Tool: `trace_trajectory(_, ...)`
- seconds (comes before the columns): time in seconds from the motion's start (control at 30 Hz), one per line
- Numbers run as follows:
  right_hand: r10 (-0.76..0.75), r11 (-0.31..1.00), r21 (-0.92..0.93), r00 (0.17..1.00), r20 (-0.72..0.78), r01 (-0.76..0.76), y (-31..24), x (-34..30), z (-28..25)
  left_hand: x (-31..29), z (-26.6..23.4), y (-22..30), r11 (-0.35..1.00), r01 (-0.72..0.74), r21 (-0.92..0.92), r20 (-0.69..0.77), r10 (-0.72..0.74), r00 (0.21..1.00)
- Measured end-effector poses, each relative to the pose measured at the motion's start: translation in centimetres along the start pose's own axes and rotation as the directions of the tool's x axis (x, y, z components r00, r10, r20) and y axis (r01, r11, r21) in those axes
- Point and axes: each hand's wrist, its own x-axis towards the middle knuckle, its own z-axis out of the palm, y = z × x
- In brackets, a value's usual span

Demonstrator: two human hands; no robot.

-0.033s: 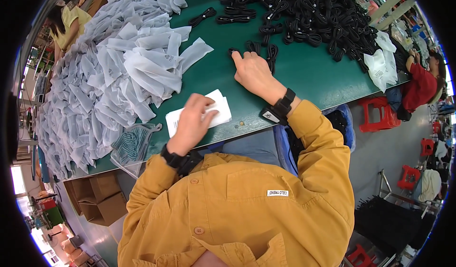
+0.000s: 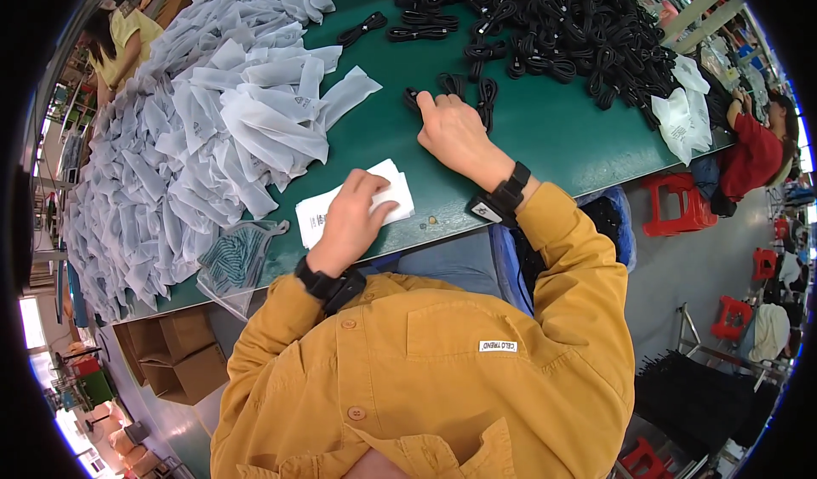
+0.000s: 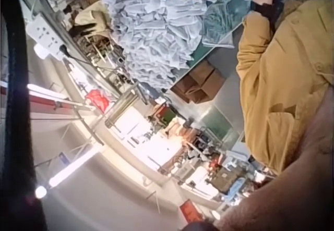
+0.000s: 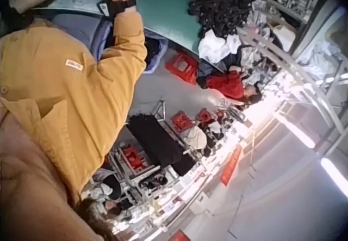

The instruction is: The person gathers a pile of plastic bags, picks up a black cable, and slides it into one of the bags. This process is repeated with additional cables and plastic bags, one at a time.

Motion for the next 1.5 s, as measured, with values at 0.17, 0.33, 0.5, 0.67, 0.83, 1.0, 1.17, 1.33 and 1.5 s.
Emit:
trace_trajectory(0.17,0.146,0.884,0.444,0.989,0.031,-0.144,-1.3,-3.1,-1.6,0.1,1.6,-0.9,0.993,-0.029,0.114,0.083,0.019,0.996)
trace_trajectory(0.33,0.086,0.791,0.612,0.985,-0.15,0.024,-2.6,-6.2,-3.1,0.1,1.4,-1.3,0.983,0.15,-0.106,0.04,-0.146,0.988)
trace_trajectory(0.5,-0.029,0.856,0.515,0.998,-0.051,0.051,-3.0,-7.9,-5.0,0.3,0.9,-1.3,0.859,0.371,-0.352,0.121,-0.352,0.928)
trace_trajectory(0.67,-0.165,0.867,0.464,0.983,-0.075,0.181,-2.9,-7.9,-4.8,0.3,0.6,-0.7,0.868,0.299,-0.396,0.048,-0.306,0.951)
trace_trajectory(0.83,0.067,0.467,0.86,0.977,0.201,-0.208,-2.2,-7.7,-1.8,0.6,-0.1,0.6,0.966,-0.205,-0.154,-0.028,0.203,0.979)
trace_trajectory(1.0,0.146,0.331,0.889,0.948,0.282,-0.316,-3.6,-7.2,-1.9,1.1,-1.1,1.7,0.968,-0.23,-0.096,-0.108,0.22,0.97)
trace_trajectory(1.17,-0.016,0.413,0.903,0.992,-0.122,0.118,-6.2,-4.9,-4.4,1.9,-2.4,1.0,0.921,0.005,-0.39,-0.141,-0.065,0.988)
trace_trajectory(1.33,0.086,0.74,0.663,0.961,-0.262,0.115,-2.1,-2.1,-4.7,5.6,-10.5,-2.9,0.414,0.05,-0.909,-0.125,-0.385,0.914)
trace_trajectory(1.5,0.08,0.997,0.006,0.996,-0.046,-0.08,2.7,-0.8,-1.4,7.6,-16.4,-7.4,0.69,0.113,-0.715,-0.31,-0.458,0.833)
